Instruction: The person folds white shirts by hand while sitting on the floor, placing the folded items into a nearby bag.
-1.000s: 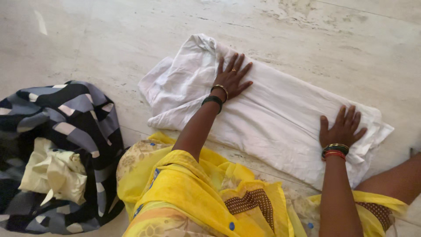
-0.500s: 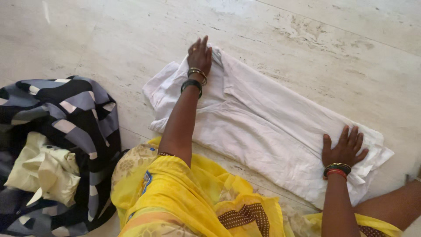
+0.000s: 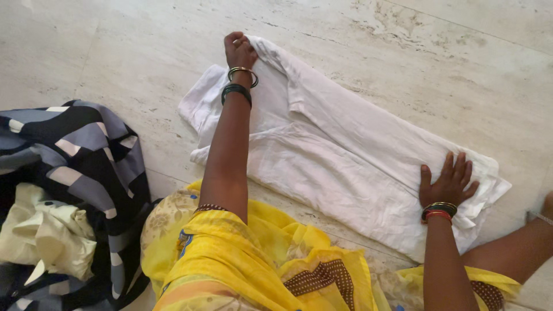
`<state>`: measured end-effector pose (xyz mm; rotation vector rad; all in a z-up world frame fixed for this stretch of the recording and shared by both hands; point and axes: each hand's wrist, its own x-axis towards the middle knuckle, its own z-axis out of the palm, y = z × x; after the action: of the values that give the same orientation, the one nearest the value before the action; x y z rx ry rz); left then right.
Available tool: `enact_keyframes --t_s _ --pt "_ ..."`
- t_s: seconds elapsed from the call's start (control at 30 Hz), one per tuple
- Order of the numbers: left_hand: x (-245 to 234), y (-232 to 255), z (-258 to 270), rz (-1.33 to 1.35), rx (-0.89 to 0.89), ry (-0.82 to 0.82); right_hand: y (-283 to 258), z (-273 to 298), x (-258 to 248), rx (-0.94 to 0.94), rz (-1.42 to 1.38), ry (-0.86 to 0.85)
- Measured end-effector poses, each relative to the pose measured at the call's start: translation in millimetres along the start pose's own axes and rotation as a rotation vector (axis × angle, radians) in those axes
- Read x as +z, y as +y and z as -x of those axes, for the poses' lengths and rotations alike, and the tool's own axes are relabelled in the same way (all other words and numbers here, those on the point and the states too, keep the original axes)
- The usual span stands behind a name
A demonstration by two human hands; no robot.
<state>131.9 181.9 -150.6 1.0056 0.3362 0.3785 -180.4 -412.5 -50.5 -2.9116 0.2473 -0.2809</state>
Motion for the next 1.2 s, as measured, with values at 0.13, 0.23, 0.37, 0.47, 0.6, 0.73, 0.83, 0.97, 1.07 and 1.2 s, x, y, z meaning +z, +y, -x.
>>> enact_keyframes --t_s 0.13,0.23,0.37,0.47,0.6,0.73,0.83,0.97,1.07,1.2 --pt "12.8 2.7 13.2 -0.581 0.288 0.237 1.2 0.6 1.3 -0.004 -0.010 0.008" --pt "37.9 12.3 38.0 -1.210 0.350 0.164 2.0 1.6 3.4 -0.012 -0.011 0.024" --pt "56.5 6.7 49.2 -1.273 0.243 -0.028 4.6 1.4 5.2 -0.012 0.000 0.029" --pt "48.8 -1.4 39.0 -0.890 0.193 0.098 5.9 3.6 4.3 -0.027 0.005 0.032" --pt "14.6 31.9 56.2 0.119 -0.285 0.030 1.5 -1.5 2.4 -0.004 -0.002 0.023" --pt "13.0 28.9 74.1 -0.102 -0.232 0.182 0.2 2.6 -2.5 -0.021 -0.049 0.014" --pt "24.6 29.1 67.6 -0.216 -0.051 0.231 -4.1 2.0 -4.8 -0.006 -0.029 0.027" --pt "11.3 23.7 60.4 -0.218 0.002 0.207 -2.0 1.1 -2.8 0.003 -0.030 0.033" --pt "-8.7 25.4 56.8 -0.886 0.227 0.084 0.7 4.9 0.6 -0.003 -0.028 0.011" --pt "10.6 39.5 67.1 -1.141 0.505 0.091 2.2 2.5 -2.3 -0.018 -0.033 0.028"
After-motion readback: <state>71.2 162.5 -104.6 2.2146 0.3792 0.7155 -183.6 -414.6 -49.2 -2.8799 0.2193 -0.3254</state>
